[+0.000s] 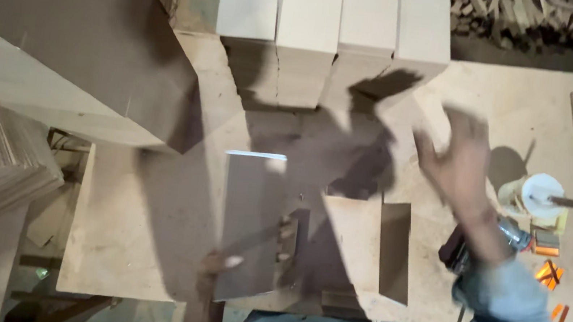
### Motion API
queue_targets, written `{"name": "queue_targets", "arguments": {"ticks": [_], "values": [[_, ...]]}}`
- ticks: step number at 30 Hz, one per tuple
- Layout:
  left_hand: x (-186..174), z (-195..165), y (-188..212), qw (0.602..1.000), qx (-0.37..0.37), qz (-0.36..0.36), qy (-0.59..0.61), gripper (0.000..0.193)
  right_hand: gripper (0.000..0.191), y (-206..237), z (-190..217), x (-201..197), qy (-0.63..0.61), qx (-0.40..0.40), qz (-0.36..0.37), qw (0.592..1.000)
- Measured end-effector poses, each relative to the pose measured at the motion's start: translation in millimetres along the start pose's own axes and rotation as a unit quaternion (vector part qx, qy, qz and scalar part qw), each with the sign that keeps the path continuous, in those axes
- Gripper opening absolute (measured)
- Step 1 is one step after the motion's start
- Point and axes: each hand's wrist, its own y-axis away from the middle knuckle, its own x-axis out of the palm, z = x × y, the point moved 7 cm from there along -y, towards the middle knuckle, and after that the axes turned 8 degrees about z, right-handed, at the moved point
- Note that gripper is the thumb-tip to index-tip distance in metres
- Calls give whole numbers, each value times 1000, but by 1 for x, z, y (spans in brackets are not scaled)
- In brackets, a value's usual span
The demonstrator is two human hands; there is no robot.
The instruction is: The person assembles small wooden boxes by applying glue to the edges of wooden panels and joining them together. They use a pneumatic nail gun to secure the joints, repeating the process for multiple boxes in a workshop setting.
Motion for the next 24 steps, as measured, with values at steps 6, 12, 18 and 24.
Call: {"name": "queue_targets", "arguments": {"ticks": [6,12,18,24], "values": [[12,88,-61,883,-140,54,-445,52,62,-192,12,64,-27,41,90,995],[57,94,-79,817,-47,-24,-574,95,74,-209,35,96,97,-21,186,977],[66,75,-75,788,45,-46,-612,98,114,-195,-6,89,-3,166,339,926],[55,74,-76,779,5,-59,-625,97,84,-208,9,64,38,54,85,994]]}}
